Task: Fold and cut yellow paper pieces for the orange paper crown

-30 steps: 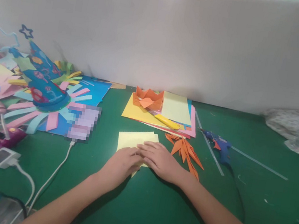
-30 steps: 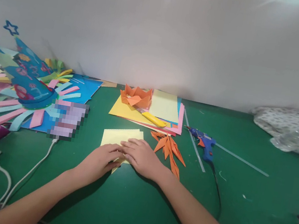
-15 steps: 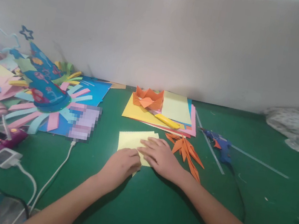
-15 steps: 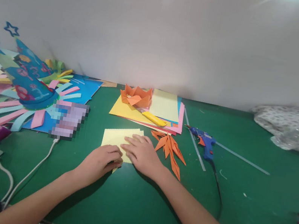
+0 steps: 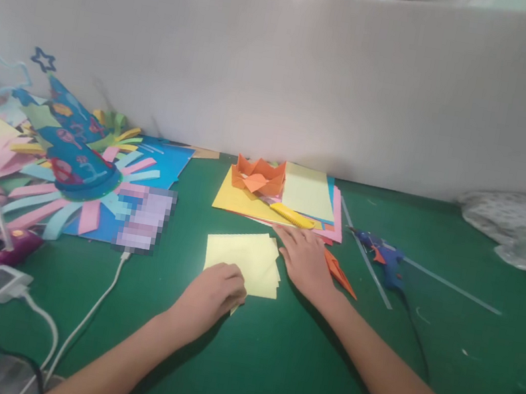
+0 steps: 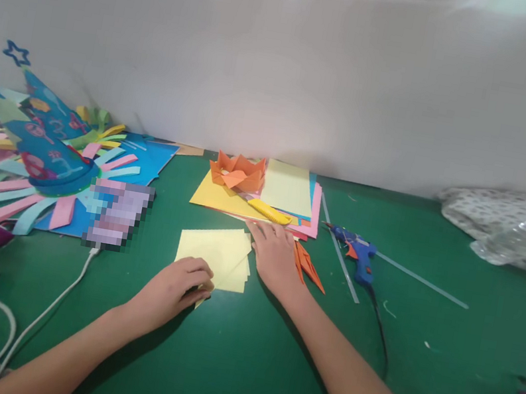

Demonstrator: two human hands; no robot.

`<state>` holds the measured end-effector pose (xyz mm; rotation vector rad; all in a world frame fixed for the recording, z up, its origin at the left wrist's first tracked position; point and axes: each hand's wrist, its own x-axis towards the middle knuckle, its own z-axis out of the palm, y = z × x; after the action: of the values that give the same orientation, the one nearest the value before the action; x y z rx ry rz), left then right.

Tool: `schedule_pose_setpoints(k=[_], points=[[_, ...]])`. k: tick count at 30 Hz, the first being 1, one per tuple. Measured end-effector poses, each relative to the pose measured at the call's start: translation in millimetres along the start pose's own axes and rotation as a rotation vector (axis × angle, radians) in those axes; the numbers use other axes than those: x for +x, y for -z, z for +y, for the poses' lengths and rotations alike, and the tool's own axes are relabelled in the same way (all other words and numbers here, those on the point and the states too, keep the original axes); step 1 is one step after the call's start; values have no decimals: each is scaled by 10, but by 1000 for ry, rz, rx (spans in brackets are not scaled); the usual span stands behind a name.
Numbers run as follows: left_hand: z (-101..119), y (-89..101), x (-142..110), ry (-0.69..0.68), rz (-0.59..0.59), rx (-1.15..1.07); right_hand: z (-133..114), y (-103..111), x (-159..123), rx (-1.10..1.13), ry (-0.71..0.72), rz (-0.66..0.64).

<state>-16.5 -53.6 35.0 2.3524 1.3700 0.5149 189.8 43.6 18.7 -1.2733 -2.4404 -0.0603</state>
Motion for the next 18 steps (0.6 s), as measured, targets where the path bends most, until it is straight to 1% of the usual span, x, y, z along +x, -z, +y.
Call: schedule_pose_setpoints(k=[4,6,10,13,16,17,18], points=[[-52,-19,-32,-30,40,-48,-44,22,-1,195,-53,-55],[-70,-18,-40,-42,50,-57,-70,21,-3,289,-91,-61],[-69,1,-44,-34,35,-46,-111,-18,-10,536,-246,-26],[-51,21,-52,-17,0,-41,-115,-50,-10,777,-360,-40],[-44,31,-64,-29,-29,-60,-92,-60,4,931,-428,-69],[-49,29,-64,-27,-19,-78,-81,-54,10,958,-438,-75],[-59,24,-61,-7,14,-103,-71,-42,14,978,-439,-80]])
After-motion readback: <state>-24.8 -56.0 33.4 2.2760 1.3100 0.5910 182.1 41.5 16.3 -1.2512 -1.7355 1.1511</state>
